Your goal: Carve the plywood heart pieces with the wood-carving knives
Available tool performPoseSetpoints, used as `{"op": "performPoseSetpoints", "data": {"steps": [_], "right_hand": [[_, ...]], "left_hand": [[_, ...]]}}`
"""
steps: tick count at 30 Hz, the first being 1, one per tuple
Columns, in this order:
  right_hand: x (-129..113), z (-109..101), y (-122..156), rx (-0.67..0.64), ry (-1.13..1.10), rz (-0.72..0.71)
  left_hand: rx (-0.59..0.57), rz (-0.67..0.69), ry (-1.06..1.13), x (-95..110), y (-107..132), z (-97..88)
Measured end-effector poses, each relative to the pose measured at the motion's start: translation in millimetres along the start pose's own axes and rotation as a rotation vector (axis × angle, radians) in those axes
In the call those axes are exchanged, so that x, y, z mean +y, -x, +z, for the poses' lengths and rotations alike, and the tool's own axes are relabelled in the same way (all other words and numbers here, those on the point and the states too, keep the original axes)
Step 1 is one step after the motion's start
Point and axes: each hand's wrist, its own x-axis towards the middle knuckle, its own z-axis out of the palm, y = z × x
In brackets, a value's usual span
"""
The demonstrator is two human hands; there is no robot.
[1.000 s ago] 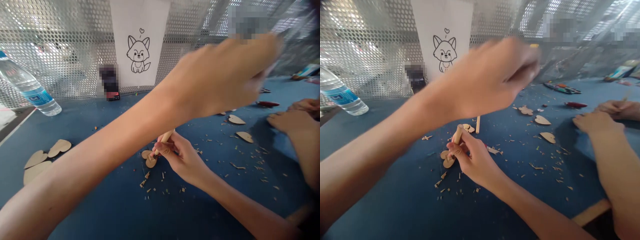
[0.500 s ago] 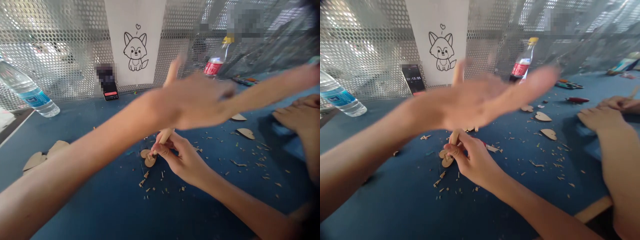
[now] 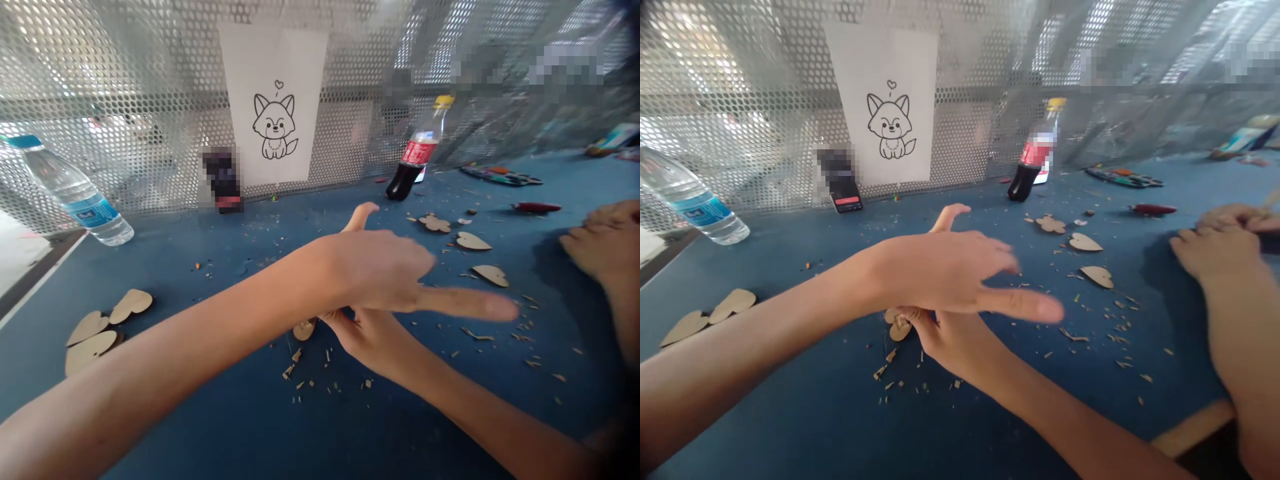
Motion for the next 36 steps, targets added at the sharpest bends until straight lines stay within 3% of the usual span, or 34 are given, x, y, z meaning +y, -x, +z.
{"op": "performPoseSetpoints", "data": {"steps": [1, 2, 6, 8, 12, 15, 22, 26, 31, 36], "right_hand": [[-0.6, 0.0, -0.4, -0.016, -0.027, 0.004], [-1.6, -0.2, -1.1, -0.039, -0.068, 0.013], [-6.4, -1.4, -4.8, -0.079, -0.18, 0.054], [-6.5, -1.4, -5.2, -0.068, -0.143, 0.036], [-2.4, -0.8, -2.4, -0.054, -0.029, 0.001], [2.0, -0.2, 1.1, -0.043, -0.002, 0.022], [8.9, 0.7, 6.8, 0.046, 0.022, -0.002], [5.0, 0.8, 5.5, 0.009, -0.005, 0.005], [0.0, 1.7, 2.4, -0.033, 0.04, 0.004], [-0.4, 2.8, -0.2, -0.039, 0.043, 0.002]], "left_hand": [[-0.117, 0.115, -0.088, 3.0, 0.1, -1.7], [-0.154, 0.177, -0.18, 7.8, -0.5, -5.3], [-0.107, 0.24, -0.369, 22.3, -4.4, -19.9], [-0.14, 0.206, -0.338, 15.6, -3.9, -17.8], [-0.325, 0.017, -0.283, -8.9, 0.8, -3.7], [-0.34, -0.049, -0.214, -15.1, 1.2, 0.8], [-0.358, 0.016, -0.262, -13.6, -8.5, 4.9], [-0.348, -0.039, -0.2, -13.2, -7.4, 4.4], [-0.45, -0.009, -0.24, -15.9, -1.7, -3.0], [-0.455, -0.002, -0.216, -20.4, 0.0, -9.2]]}}
